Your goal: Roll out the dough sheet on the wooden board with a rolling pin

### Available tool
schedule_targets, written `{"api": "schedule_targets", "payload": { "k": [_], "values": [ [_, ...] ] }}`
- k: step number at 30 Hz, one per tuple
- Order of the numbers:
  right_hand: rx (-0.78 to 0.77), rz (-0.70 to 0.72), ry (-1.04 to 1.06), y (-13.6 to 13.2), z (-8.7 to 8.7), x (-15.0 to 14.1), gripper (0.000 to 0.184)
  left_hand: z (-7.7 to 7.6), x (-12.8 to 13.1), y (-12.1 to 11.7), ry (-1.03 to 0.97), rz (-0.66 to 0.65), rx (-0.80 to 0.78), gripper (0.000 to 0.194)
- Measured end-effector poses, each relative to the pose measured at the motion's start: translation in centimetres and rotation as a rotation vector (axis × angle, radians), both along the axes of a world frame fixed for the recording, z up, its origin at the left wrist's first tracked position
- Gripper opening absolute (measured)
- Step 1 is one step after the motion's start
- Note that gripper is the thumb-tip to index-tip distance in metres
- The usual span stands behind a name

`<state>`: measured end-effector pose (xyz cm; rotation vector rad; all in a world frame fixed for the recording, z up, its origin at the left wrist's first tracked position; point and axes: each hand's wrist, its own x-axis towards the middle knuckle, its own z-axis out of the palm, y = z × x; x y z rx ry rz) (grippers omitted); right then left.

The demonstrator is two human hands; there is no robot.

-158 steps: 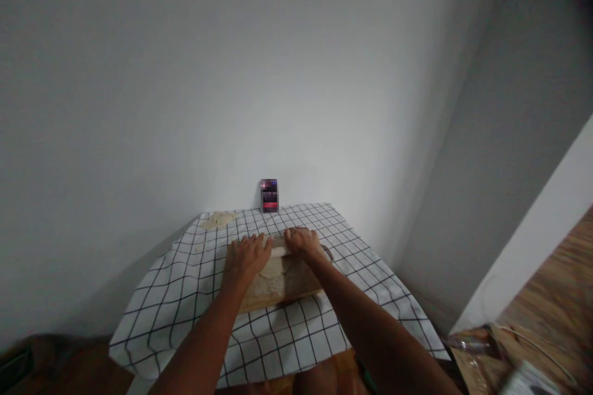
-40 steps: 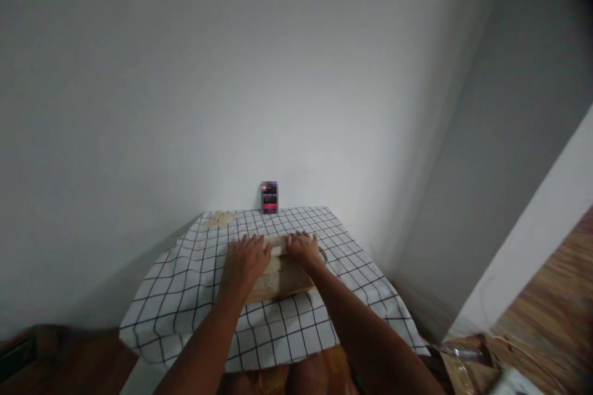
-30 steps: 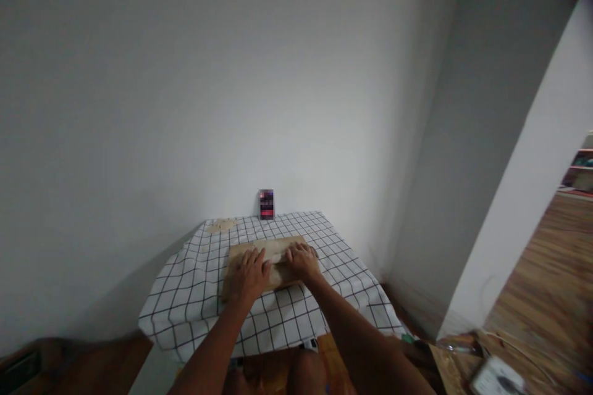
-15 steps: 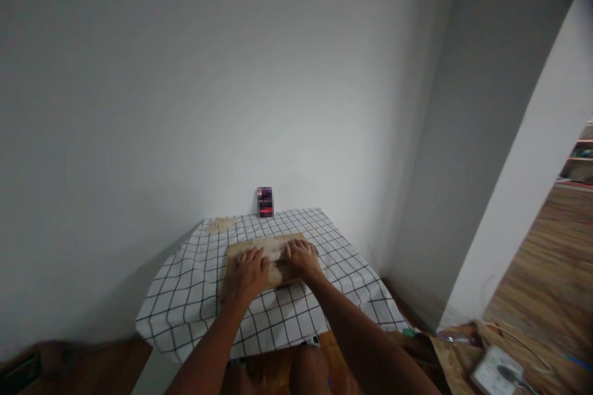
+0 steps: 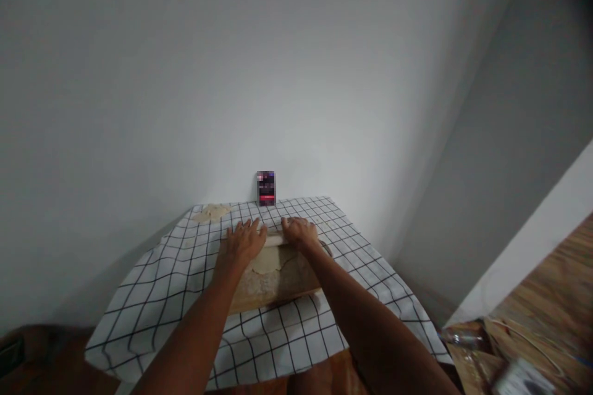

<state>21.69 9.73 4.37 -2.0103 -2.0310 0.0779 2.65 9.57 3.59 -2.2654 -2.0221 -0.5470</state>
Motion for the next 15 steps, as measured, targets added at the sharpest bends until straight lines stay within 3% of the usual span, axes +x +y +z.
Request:
{"api": "schedule_targets", "payload": {
  "k": [4, 9, 15],
  "values": [
    [-0.030, -0.064, 0.091, 3.5, 0.4, -0.2, 0.067, 0.9, -0.1, 3.8, -0.092, 0.058, -0.181, 0.067],
    [-0.087, -0.046, 0.139, 6.6, 0.5, 0.0, 0.068, 0.7, -0.3, 6.6, -0.153, 0.039, -0.157, 0.068],
    [-0.053, -0.038, 0.134, 7.5, 0.1, 0.0, 0.065, 0.2, -0.5, 8.0, -0.089, 0.071, -0.178, 0.066]
  ]
}}
